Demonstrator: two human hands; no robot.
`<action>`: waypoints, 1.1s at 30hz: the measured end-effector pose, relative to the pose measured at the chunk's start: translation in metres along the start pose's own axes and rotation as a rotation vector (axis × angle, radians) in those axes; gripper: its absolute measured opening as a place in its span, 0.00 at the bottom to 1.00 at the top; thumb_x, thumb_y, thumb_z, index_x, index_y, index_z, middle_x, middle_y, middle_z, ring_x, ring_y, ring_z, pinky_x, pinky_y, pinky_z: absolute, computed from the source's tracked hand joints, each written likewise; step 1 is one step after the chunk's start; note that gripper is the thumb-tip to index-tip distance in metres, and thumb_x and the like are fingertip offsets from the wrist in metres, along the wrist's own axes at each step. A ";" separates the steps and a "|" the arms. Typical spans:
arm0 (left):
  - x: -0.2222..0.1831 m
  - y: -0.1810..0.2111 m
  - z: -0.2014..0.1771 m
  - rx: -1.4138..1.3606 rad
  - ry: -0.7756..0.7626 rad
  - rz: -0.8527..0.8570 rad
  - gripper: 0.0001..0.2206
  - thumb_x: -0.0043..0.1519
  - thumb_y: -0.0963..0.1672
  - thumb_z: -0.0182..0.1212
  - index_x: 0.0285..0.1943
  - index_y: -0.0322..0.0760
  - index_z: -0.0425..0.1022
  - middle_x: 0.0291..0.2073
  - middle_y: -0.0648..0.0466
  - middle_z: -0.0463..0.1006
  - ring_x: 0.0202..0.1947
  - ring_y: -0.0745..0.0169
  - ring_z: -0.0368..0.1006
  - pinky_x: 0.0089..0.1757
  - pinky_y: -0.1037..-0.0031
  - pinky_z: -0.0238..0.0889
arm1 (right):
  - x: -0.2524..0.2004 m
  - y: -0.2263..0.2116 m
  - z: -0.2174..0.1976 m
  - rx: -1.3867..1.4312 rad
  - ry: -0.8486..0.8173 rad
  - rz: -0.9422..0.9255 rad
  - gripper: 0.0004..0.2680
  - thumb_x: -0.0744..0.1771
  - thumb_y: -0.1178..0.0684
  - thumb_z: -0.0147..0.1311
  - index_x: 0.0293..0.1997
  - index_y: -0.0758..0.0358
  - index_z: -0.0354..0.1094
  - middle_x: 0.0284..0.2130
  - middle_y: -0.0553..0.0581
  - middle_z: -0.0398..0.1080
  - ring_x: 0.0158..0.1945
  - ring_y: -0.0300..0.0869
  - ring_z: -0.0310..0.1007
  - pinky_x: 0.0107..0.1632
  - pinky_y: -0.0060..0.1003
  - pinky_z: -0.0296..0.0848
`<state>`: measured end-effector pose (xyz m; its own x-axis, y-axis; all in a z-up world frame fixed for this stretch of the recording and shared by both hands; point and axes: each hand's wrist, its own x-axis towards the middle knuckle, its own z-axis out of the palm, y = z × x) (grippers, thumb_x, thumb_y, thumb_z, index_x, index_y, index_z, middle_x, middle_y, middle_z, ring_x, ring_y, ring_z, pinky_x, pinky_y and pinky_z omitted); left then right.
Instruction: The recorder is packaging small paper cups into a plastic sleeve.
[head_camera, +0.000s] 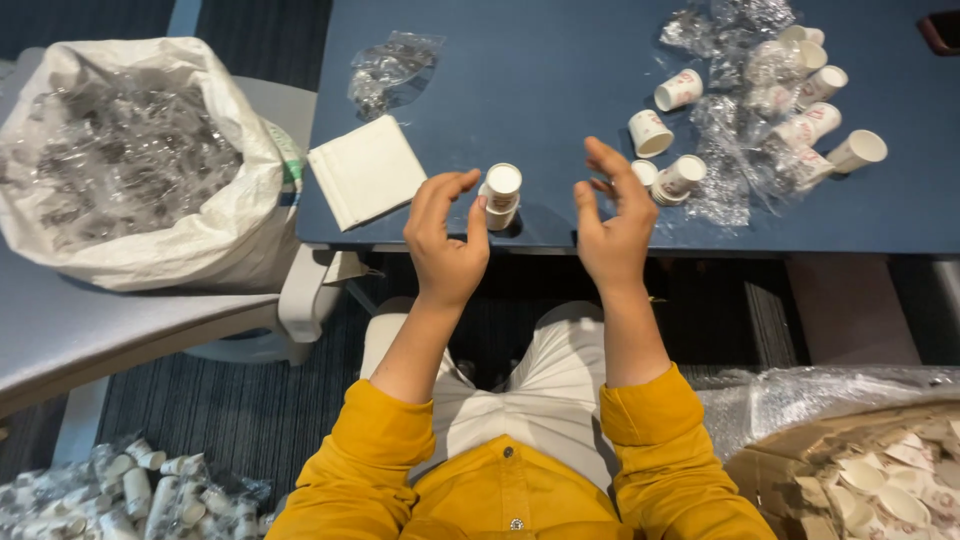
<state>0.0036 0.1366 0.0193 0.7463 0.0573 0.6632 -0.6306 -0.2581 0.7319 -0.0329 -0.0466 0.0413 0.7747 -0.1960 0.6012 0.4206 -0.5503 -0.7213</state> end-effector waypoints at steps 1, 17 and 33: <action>-0.004 0.008 0.009 -0.016 -0.012 -0.001 0.10 0.63 0.36 0.63 0.53 0.31 0.78 0.49 0.47 0.81 0.51 0.52 0.80 0.53 0.68 0.73 | -0.001 0.006 -0.013 -0.016 0.010 0.007 0.18 0.67 0.66 0.55 0.66 0.64 0.66 0.64 0.63 0.68 0.68 0.52 0.68 0.66 0.43 0.71; -0.012 0.013 0.135 -0.044 -0.440 -0.156 0.19 0.58 0.36 0.62 0.60 0.31 0.75 0.51 0.43 0.80 0.50 0.41 0.77 0.49 0.60 0.71 | -0.010 0.055 -0.047 -0.207 0.131 0.295 0.14 0.64 0.67 0.62 0.55 0.67 0.71 0.46 0.61 0.77 0.43 0.42 0.80 0.45 0.36 0.78; 0.035 0.012 -0.004 -0.080 -0.165 -0.079 0.14 0.57 0.40 0.71 0.52 0.37 0.82 0.39 0.49 0.86 0.38 0.60 0.81 0.43 0.72 0.74 | 0.010 -0.012 0.034 0.471 -0.078 0.089 0.11 0.70 0.66 0.55 0.60 0.71 0.67 0.61 0.63 0.70 0.64 0.47 0.73 0.69 0.42 0.72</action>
<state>0.0218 0.1395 0.0518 0.8146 -0.0860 0.5736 -0.5789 -0.1811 0.7950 -0.0144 -0.0142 0.0444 0.8432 -0.1539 0.5150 0.5048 -0.1028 -0.8571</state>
